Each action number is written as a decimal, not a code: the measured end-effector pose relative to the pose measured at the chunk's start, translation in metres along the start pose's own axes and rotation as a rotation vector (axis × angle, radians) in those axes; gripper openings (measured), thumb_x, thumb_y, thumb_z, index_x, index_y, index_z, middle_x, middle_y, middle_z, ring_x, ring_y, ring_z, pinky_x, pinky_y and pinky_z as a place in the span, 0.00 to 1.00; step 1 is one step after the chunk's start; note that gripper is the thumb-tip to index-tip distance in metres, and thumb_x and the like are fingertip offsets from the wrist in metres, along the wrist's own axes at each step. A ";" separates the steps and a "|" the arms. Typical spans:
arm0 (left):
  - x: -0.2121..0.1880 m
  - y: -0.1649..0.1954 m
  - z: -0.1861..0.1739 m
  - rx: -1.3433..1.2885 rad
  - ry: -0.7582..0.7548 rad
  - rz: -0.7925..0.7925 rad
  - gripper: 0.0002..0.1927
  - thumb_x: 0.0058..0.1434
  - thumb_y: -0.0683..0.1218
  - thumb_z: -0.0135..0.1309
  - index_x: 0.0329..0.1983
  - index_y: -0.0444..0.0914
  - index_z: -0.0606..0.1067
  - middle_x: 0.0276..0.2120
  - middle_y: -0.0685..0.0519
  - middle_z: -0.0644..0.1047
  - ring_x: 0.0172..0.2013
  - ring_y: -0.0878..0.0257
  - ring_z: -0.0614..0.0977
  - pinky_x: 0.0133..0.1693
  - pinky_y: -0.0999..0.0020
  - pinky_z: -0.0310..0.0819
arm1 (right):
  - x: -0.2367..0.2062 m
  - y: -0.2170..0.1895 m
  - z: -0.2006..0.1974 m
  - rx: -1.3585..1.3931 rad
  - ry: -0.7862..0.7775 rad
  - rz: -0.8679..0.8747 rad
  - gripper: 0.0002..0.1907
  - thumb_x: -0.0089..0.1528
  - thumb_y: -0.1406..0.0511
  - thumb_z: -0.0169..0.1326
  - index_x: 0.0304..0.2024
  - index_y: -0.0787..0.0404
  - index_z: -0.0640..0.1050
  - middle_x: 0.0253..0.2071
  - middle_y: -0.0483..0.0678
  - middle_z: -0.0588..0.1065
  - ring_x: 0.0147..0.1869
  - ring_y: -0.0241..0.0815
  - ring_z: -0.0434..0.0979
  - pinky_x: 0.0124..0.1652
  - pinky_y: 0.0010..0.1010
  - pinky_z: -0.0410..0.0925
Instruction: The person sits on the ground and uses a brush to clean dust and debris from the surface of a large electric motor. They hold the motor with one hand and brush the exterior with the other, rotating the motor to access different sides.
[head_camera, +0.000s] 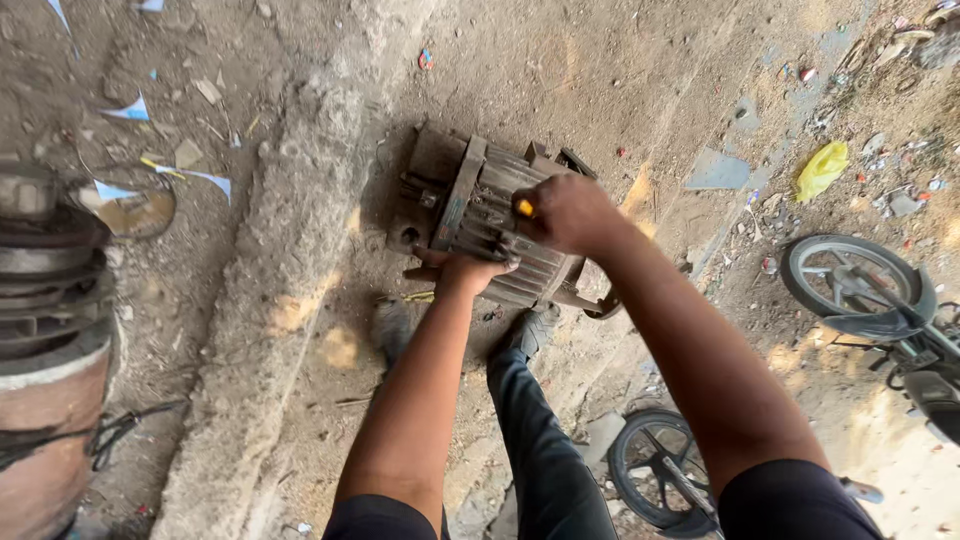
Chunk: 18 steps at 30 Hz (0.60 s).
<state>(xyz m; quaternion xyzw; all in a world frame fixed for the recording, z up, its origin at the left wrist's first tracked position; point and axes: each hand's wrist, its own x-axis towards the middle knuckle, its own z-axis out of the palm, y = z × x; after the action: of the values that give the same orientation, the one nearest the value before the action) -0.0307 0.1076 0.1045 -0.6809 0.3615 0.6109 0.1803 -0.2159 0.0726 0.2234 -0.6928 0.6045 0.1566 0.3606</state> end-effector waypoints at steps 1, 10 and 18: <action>-0.005 0.004 0.001 -0.071 0.084 -0.131 0.79 0.39 0.60 0.76 0.74 0.35 0.27 0.75 0.33 0.48 0.74 0.48 0.56 0.69 0.62 0.58 | 0.004 0.001 -0.001 0.141 0.151 -0.176 0.18 0.69 0.50 0.54 0.45 0.56 0.81 0.30 0.52 0.80 0.29 0.48 0.81 0.32 0.39 0.75; 0.000 -0.006 0.004 0.150 -0.127 0.045 0.71 0.42 0.71 0.74 0.77 0.40 0.45 0.75 0.32 0.50 0.73 0.36 0.57 0.66 0.38 0.55 | 0.002 0.000 -0.012 0.046 0.027 -0.175 0.16 0.69 0.51 0.52 0.45 0.53 0.83 0.27 0.51 0.79 0.26 0.47 0.78 0.31 0.41 0.74; -0.018 0.007 0.016 -0.228 0.096 -0.198 0.90 0.35 0.60 0.80 0.74 0.41 0.16 0.74 0.31 0.23 0.72 0.30 0.54 0.65 0.51 0.69 | 0.003 0.014 0.002 0.119 0.087 -0.278 0.11 0.67 0.57 0.56 0.48 0.52 0.83 0.34 0.50 0.82 0.30 0.46 0.82 0.35 0.39 0.76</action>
<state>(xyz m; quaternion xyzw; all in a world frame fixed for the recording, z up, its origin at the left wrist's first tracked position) -0.0461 0.1188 0.1201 -0.7577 0.2291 0.5939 0.1436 -0.2285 0.0717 0.2162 -0.7535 0.5260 0.0390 0.3925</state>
